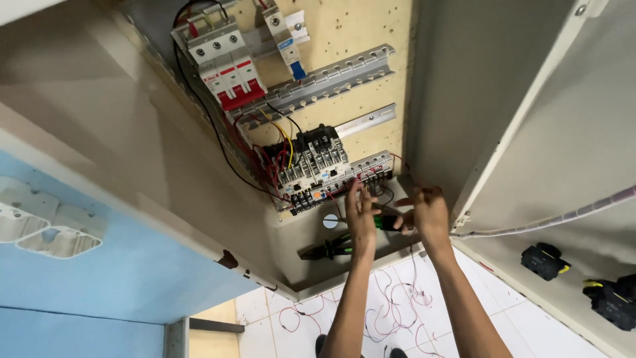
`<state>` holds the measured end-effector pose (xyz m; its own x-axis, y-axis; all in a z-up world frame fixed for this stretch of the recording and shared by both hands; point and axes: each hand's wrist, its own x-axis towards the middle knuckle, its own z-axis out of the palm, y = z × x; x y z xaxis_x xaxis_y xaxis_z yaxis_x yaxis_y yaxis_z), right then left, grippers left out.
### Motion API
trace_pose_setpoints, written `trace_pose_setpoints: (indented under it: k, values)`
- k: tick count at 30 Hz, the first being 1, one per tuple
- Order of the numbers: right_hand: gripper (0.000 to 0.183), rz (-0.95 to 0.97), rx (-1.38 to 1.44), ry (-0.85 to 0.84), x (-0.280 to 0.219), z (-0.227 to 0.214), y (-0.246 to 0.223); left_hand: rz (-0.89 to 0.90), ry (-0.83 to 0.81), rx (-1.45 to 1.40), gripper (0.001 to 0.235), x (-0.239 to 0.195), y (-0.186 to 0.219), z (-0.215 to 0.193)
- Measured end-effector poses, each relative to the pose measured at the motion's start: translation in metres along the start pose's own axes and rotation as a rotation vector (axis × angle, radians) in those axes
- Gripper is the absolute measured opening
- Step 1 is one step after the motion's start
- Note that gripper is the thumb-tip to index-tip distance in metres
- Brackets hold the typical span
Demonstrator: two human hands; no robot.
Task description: The person strips the ends of red and black wires, then uses a screwdriver to connect them to terminals inside an open electrical panel. They continue to route and secure additional wires within the panel.
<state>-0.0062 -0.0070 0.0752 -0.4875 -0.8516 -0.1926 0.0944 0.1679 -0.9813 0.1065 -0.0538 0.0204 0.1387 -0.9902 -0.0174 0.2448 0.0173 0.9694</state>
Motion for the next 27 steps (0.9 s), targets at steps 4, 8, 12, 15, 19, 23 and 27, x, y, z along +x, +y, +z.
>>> trace_pose_setpoints:
  k: [4, 8, 12, 15, 19, 23, 27]
  values:
    - [0.054, 0.112, -0.201, -0.128, 0.017, 0.009, 0.003, 0.049, -0.026, 0.045, 0.049, 0.022, -0.018, -0.011]
    - [0.035, -0.007, -1.004, -0.072, 0.080, 0.004, 0.077, -0.015, -0.038, 0.178, 0.045, 0.029, -0.003, -0.006]
    - [0.030, -0.111, -1.239, 0.059, 0.070, 0.016, 0.046, -0.030, -0.011, 0.249, 0.042, 0.035, -0.003, 0.004]
    - [0.019, -0.312, -1.378, 0.324, 0.062, 0.028, 0.036, -0.078, 0.037, 0.088, 0.039, 0.028, 0.011, 0.008]
    - [0.020, -0.523, -1.482, 0.366, 0.084, 0.021, 0.074, 0.048, 0.071, 0.398, 0.038, 0.017, 0.016, 0.003]
    - [0.040, -1.083, -1.558, 0.959, 0.106, 0.015, 0.106, 0.321, 0.112, 0.756, 0.038, -0.010, 0.014, -0.007]
    - [0.036, -0.425, -0.978, -0.031, 0.057, 0.017, -0.002, 0.485, 0.076, 0.961, 0.046, -0.029, 0.021, -0.005]
